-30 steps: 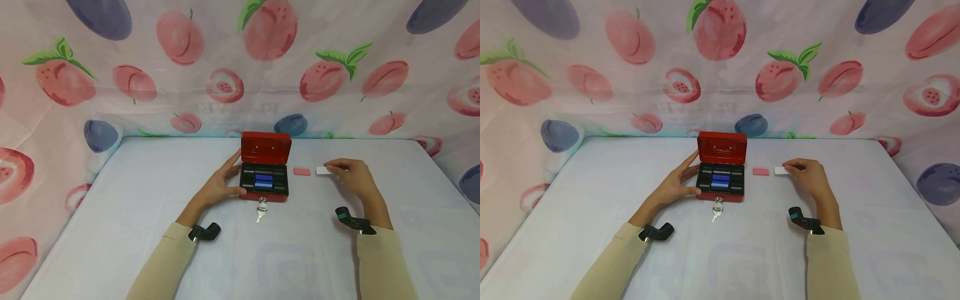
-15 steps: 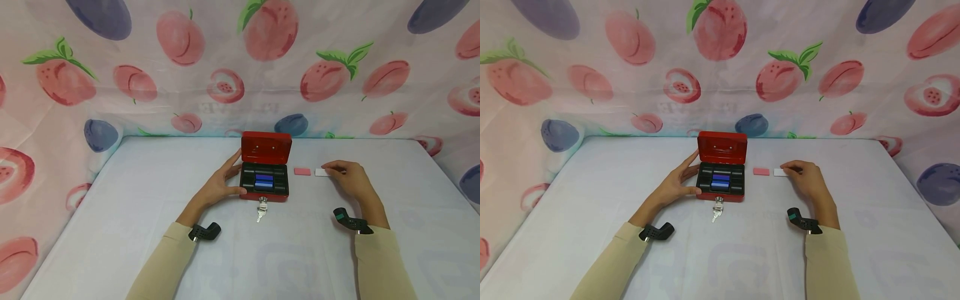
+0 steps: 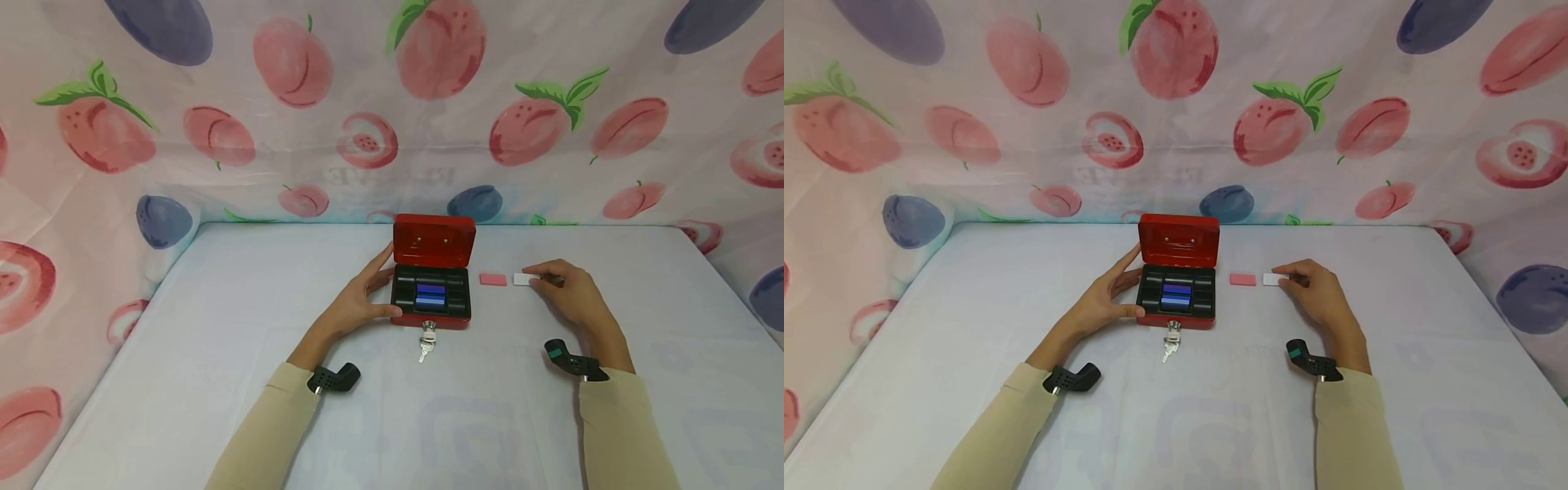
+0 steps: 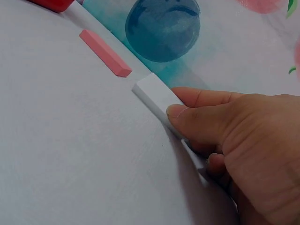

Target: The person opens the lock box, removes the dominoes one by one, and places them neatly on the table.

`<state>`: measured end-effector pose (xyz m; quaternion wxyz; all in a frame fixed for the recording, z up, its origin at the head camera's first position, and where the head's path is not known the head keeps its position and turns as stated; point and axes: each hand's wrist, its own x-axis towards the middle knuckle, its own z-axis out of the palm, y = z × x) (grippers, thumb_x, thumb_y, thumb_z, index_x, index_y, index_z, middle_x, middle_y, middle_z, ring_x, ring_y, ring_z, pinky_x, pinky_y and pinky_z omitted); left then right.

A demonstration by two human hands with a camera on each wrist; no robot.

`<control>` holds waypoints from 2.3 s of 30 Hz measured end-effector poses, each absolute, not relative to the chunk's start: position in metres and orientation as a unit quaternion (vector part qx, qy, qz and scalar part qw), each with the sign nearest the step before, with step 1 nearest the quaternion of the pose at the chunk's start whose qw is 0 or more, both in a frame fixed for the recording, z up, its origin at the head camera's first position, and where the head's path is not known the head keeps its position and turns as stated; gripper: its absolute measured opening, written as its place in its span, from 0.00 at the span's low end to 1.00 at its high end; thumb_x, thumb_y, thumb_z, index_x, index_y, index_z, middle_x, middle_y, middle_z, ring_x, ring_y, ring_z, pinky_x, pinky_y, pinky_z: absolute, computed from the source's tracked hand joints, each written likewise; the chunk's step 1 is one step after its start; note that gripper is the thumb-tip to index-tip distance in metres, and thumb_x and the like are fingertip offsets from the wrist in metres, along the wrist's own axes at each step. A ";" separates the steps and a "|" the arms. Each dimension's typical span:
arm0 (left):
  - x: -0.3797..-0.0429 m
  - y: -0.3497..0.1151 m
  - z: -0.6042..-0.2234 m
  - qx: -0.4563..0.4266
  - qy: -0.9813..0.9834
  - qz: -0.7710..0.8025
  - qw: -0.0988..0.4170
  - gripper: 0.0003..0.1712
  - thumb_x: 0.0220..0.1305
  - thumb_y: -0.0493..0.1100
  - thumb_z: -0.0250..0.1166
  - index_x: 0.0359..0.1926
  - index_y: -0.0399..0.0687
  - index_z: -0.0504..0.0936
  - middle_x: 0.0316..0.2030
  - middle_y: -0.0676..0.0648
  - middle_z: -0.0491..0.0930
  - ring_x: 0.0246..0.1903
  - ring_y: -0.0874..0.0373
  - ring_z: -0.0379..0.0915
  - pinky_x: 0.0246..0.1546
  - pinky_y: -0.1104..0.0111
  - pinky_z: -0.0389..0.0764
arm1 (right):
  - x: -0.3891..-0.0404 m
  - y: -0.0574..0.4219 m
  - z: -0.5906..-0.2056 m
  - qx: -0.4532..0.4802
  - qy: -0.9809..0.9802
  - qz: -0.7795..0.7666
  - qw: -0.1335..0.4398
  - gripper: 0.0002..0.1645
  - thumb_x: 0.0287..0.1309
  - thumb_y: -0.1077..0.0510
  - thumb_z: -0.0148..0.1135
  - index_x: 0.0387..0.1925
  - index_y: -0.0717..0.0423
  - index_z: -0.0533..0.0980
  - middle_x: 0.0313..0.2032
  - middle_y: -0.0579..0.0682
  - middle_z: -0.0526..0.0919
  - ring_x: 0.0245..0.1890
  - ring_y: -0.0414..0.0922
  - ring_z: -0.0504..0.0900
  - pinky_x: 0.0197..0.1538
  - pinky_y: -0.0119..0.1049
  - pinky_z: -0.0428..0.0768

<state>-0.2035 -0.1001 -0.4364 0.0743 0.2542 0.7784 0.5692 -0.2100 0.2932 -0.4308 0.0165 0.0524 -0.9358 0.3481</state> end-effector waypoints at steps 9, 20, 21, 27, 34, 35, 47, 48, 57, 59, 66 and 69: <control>-0.202 -0.101 -0.435 0.257 0.774 0.574 0.074 0.61 0.49 0.42 0.76 0.74 0.73 0.46 0.72 0.59 0.49 0.67 0.51 0.57 0.65 0.53 0.60 | -0.211 0.293 -0.433 0.062 -0.938 0.340 0.029 0.16 0.66 0.55 0.58 0.52 0.55 0.80 0.47 0.55 0.73 0.44 0.54 0.70 0.46 0.49 0.69; -0.204 -0.100 -0.438 0.261 0.770 0.577 0.074 0.61 0.50 0.40 0.75 0.74 0.72 0.46 0.73 0.57 0.49 0.67 0.51 0.56 0.65 0.54 0.59 | -0.210 0.292 -0.430 0.082 -0.937 0.338 0.021 0.19 0.66 0.53 0.58 0.54 0.57 0.79 0.46 0.56 0.74 0.45 0.54 0.70 0.46 0.50 0.69; -0.204 -0.100 -0.438 0.261 0.771 0.576 0.074 0.61 0.49 0.40 0.76 0.74 0.73 0.46 0.73 0.58 0.49 0.67 0.51 0.57 0.65 0.54 0.59 | -0.209 0.292 -0.430 0.082 -0.937 0.338 0.020 0.19 0.66 0.53 0.58 0.54 0.58 0.79 0.47 0.57 0.74 0.45 0.54 0.71 0.47 0.51 0.69; -0.204 -0.100 -0.438 0.261 0.773 0.573 0.072 0.61 0.48 0.42 0.76 0.74 0.73 0.46 0.72 0.59 0.49 0.67 0.52 0.57 0.65 0.55 0.61 | -0.210 0.292 -0.431 0.084 -0.936 0.342 0.017 0.19 0.67 0.53 0.57 0.54 0.58 0.79 0.47 0.57 0.74 0.47 0.55 0.71 0.49 0.53 0.68; -0.204 -0.100 -0.438 0.258 0.774 0.573 0.073 0.61 0.49 0.40 0.76 0.74 0.74 0.46 0.72 0.61 0.49 0.66 0.54 0.57 0.65 0.58 0.61 | -0.211 0.293 -0.432 0.091 -0.936 0.339 0.019 0.19 0.66 0.54 0.58 0.54 0.59 0.79 0.46 0.57 0.74 0.45 0.54 0.71 0.48 0.51 0.68; -0.204 -0.100 -0.438 0.259 0.774 0.573 0.073 0.61 0.49 0.40 0.76 0.74 0.74 0.46 0.72 0.61 0.49 0.67 0.54 0.57 0.65 0.57 0.61 | -0.211 0.293 -0.432 0.090 -0.937 0.338 0.018 0.19 0.67 0.54 0.58 0.54 0.59 0.79 0.46 0.57 0.74 0.46 0.54 0.71 0.48 0.51 0.69; -0.204 -0.100 -0.437 0.258 0.775 0.573 0.074 0.61 0.49 0.42 0.76 0.74 0.73 0.46 0.73 0.59 0.48 0.67 0.52 0.56 0.65 0.55 0.60 | -0.211 0.292 -0.430 0.075 -0.939 0.335 0.001 0.20 0.67 0.53 0.56 0.55 0.58 0.78 0.47 0.59 0.73 0.49 0.57 0.70 0.54 0.58 0.68; -0.204 -0.100 -0.437 0.257 0.775 0.572 0.073 0.61 0.49 0.43 0.76 0.74 0.74 0.46 0.72 0.60 0.48 0.67 0.52 0.57 0.65 0.55 0.60 | -0.211 0.292 -0.430 0.073 -0.940 0.334 -0.001 0.20 0.67 0.53 0.56 0.56 0.58 0.78 0.48 0.59 0.73 0.49 0.57 0.70 0.54 0.59 0.67; -0.203 -0.100 -0.437 0.256 0.775 0.572 0.074 0.62 0.49 0.39 0.76 0.75 0.72 0.45 0.73 0.56 0.48 0.67 0.50 0.57 0.65 0.54 0.60 | -0.210 0.291 -0.428 0.071 -0.940 0.333 -0.011 0.20 0.68 0.53 0.56 0.56 0.58 0.77 0.49 0.59 0.72 0.51 0.58 0.70 0.56 0.60 0.66; -0.203 -0.099 -0.436 0.256 0.774 0.574 0.075 0.62 0.49 0.36 0.75 0.75 0.70 0.45 0.73 0.54 0.48 0.67 0.48 0.56 0.65 0.53 0.59 | -0.210 0.291 -0.428 0.072 -0.940 0.333 -0.011 0.21 0.68 0.52 0.55 0.56 0.58 0.77 0.49 0.59 0.72 0.51 0.58 0.70 0.56 0.60 0.66; -0.191 -0.097 -0.413 0.258 0.770 0.577 0.084 0.60 0.51 0.34 0.73 0.76 0.54 0.44 0.73 0.44 0.47 0.67 0.39 0.54 0.65 0.48 0.57 | -0.211 0.293 -0.430 0.078 -0.941 0.331 -0.004 0.19 0.68 0.54 0.56 0.56 0.57 0.78 0.48 0.57 0.73 0.50 0.57 0.70 0.55 0.59 0.67; -0.187 -0.096 -0.406 0.260 0.768 0.578 0.084 0.59 0.51 0.34 0.73 0.76 0.51 0.45 0.73 0.42 0.47 0.67 0.38 0.54 0.65 0.47 0.57 | -0.212 0.293 -0.430 0.082 -0.942 0.326 0.001 0.18 0.68 0.55 0.56 0.56 0.56 0.78 0.47 0.56 0.73 0.49 0.56 0.71 0.55 0.58 0.68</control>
